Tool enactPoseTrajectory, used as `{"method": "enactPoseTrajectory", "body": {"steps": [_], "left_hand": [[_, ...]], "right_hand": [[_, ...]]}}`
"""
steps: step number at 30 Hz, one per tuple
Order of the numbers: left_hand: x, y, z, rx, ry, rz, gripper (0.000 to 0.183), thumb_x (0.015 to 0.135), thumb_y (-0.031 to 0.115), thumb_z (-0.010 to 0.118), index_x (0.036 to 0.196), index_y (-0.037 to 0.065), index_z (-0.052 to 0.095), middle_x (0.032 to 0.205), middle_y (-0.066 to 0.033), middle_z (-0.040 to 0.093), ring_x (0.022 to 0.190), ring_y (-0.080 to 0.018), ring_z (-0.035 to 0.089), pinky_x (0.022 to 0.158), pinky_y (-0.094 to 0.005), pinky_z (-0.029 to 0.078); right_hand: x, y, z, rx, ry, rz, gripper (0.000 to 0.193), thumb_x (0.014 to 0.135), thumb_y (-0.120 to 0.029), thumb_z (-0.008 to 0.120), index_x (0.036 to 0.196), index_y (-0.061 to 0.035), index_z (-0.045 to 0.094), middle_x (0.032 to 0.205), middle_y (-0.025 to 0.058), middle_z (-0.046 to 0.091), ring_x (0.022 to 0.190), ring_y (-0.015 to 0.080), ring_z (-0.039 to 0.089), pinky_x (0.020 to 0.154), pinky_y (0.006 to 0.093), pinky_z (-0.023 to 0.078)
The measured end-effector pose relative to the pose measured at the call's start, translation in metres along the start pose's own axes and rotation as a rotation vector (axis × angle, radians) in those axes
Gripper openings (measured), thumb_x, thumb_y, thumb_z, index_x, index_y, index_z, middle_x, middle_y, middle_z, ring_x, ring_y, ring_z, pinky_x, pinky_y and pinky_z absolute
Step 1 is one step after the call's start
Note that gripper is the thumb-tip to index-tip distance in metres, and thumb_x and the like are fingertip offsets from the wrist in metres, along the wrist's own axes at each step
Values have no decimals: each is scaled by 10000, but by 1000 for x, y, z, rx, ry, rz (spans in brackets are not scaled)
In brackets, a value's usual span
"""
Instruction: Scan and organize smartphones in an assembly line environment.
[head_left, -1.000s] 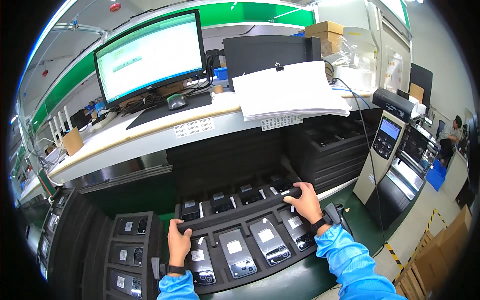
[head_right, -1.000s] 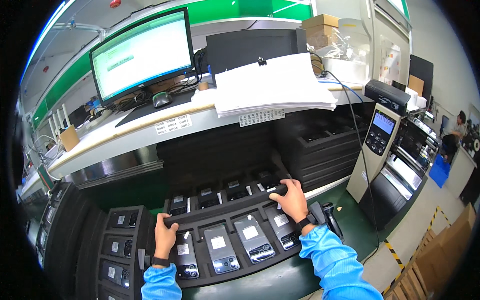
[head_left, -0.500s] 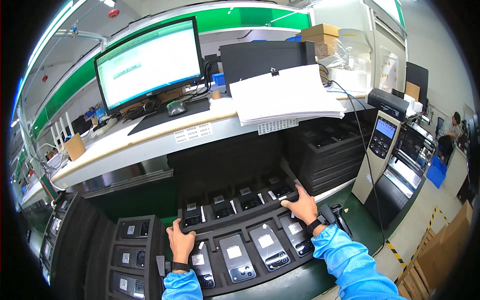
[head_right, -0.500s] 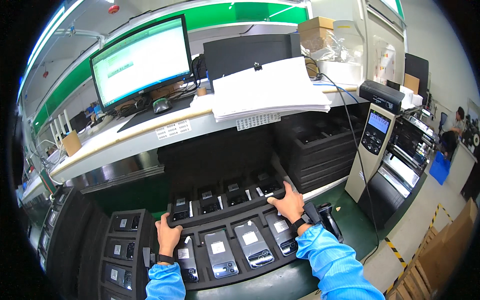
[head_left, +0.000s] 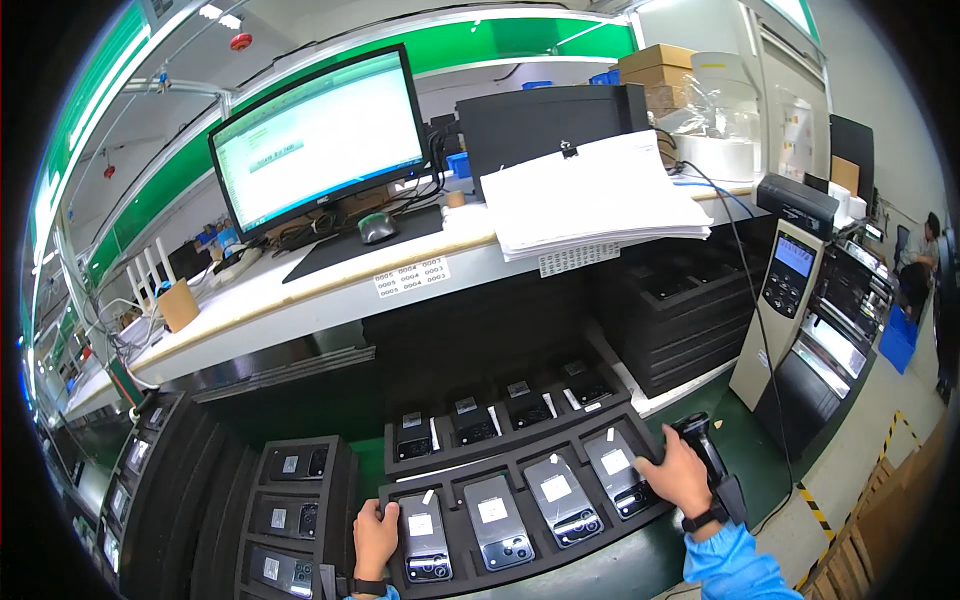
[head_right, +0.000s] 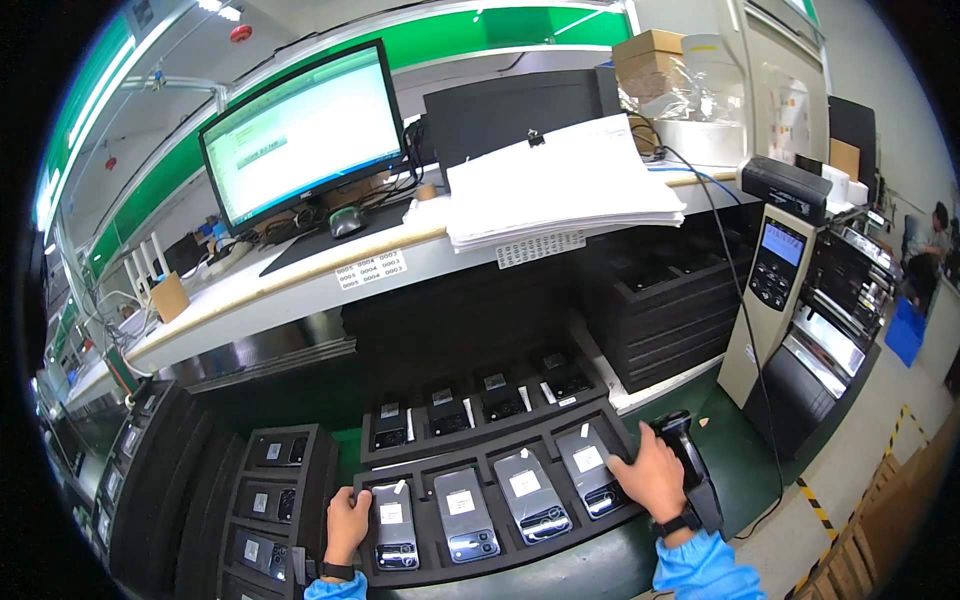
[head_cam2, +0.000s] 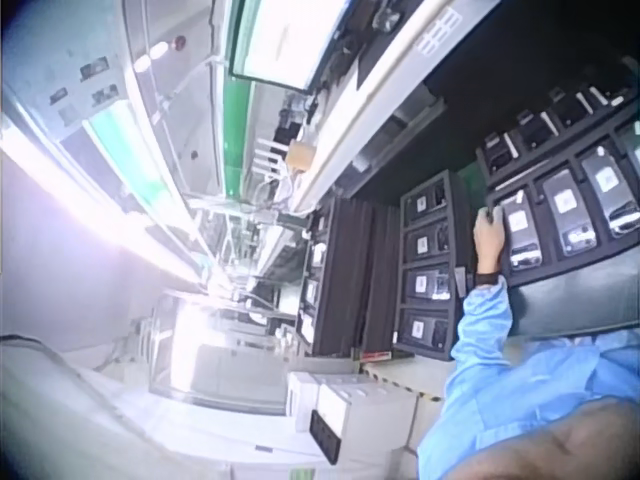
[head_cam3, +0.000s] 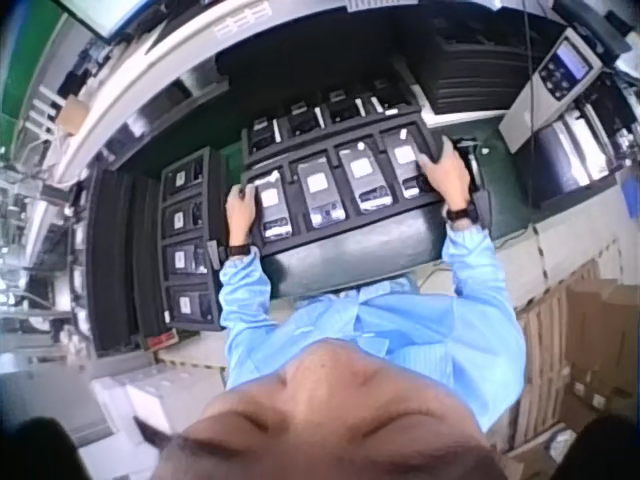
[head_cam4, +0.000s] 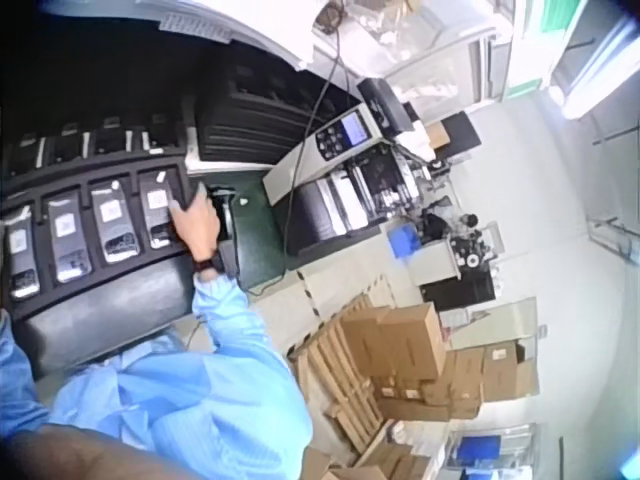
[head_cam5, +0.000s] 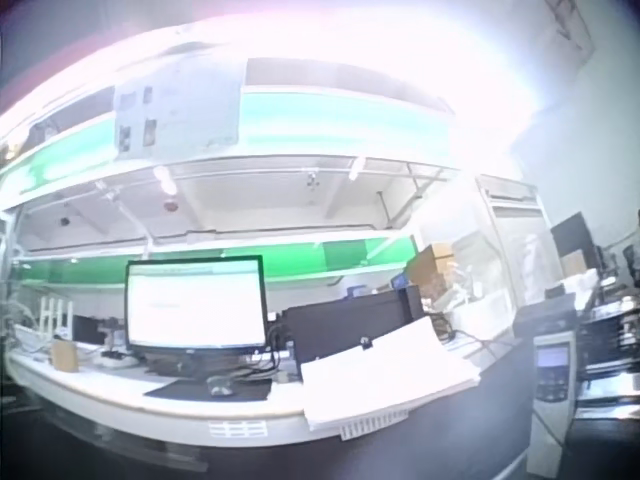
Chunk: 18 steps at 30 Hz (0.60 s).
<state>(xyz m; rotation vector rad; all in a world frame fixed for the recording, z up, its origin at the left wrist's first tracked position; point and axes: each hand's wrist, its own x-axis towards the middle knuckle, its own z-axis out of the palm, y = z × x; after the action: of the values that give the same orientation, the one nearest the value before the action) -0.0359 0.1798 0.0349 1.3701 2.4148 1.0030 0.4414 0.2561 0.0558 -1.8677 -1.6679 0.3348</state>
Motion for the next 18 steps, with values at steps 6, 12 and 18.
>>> {"method": "enactPoseTrajectory", "body": {"steps": [6,12,18], "left_hand": [[10,7,-1,82,76,17,375,941,312,643,1055,-43,674,822,-257,706,820,-469,692,731,-538,522],[-8,67,15,76,305,347,620,837,170,733,1390,6,506,1348,-253,525,1251,-446,504,1085,-508,397],[-18,163,45,-184,56,852,425,783,114,719,1190,24,641,1213,-180,640,1181,-380,587,1044,-484,438]], "right_hand": [[-22,2,24,157,26,-27,778,809,-333,756,1418,84,508,1226,303,646,1174,463,585,1039,499,464],[-26,-16,34,406,168,-93,597,806,-179,739,1352,-1,578,1324,224,582,1259,407,531,1094,487,416],[-20,12,-16,-105,608,-58,598,772,-160,744,1338,-66,578,1280,181,604,1235,400,522,1093,515,382]]}}
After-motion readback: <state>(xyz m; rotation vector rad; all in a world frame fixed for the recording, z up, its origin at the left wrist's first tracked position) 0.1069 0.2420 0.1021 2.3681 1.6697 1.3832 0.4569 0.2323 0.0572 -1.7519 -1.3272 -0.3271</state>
